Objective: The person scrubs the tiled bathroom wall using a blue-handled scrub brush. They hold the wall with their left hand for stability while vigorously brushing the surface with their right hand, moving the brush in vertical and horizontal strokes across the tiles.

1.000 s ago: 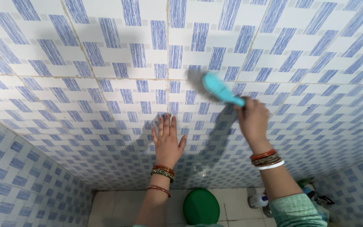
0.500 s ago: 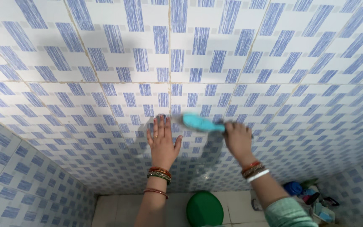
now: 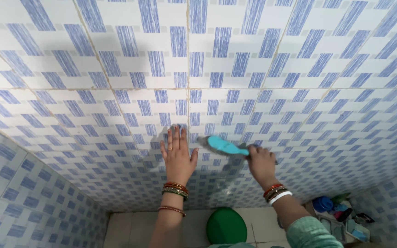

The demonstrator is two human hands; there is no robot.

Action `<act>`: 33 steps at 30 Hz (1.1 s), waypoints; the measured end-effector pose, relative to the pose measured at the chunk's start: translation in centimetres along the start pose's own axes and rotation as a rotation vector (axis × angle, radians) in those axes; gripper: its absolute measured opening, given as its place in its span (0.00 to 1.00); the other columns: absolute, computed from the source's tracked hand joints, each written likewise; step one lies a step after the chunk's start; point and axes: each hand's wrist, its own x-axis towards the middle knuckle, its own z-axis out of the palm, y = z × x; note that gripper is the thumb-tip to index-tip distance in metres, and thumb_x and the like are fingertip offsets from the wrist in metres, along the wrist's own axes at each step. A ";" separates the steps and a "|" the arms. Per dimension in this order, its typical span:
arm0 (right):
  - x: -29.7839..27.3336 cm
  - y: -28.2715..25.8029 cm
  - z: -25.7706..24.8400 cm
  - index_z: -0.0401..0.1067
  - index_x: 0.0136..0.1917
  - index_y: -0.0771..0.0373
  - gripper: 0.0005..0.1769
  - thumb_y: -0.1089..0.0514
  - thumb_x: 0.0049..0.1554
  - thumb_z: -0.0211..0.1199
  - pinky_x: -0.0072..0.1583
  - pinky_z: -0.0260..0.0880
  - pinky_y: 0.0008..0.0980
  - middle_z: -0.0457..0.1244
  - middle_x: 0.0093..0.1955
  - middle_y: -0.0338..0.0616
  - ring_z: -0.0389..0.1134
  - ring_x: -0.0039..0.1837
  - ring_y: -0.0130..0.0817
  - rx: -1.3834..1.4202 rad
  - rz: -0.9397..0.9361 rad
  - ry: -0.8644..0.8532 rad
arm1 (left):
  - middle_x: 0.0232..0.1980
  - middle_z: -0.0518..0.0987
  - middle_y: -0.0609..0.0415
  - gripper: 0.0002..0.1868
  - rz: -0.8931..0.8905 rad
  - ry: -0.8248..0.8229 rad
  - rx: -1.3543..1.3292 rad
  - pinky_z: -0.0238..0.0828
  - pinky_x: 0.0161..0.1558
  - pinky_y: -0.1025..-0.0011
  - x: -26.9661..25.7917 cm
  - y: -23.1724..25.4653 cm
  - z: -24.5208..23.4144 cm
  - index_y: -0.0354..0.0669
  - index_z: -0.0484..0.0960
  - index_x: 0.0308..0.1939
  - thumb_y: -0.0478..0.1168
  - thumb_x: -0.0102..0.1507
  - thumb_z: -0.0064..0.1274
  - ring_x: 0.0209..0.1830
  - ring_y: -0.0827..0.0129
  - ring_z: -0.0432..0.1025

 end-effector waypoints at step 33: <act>8.1 -2.6 -8.7 0.68 0.62 0.67 0.16 0.58 0.64 0.59 0.45 0.69 0.45 0.67 0.43 0.51 0.69 0.42 0.46 0.191 -0.160 0.452 | 0.81 0.51 0.46 0.41 0.024 -0.012 -0.021 0.28 0.76 0.44 -0.8 0.8 0.4 0.45 0.54 0.77 0.48 0.63 0.53 0.82 0.54 0.40</act>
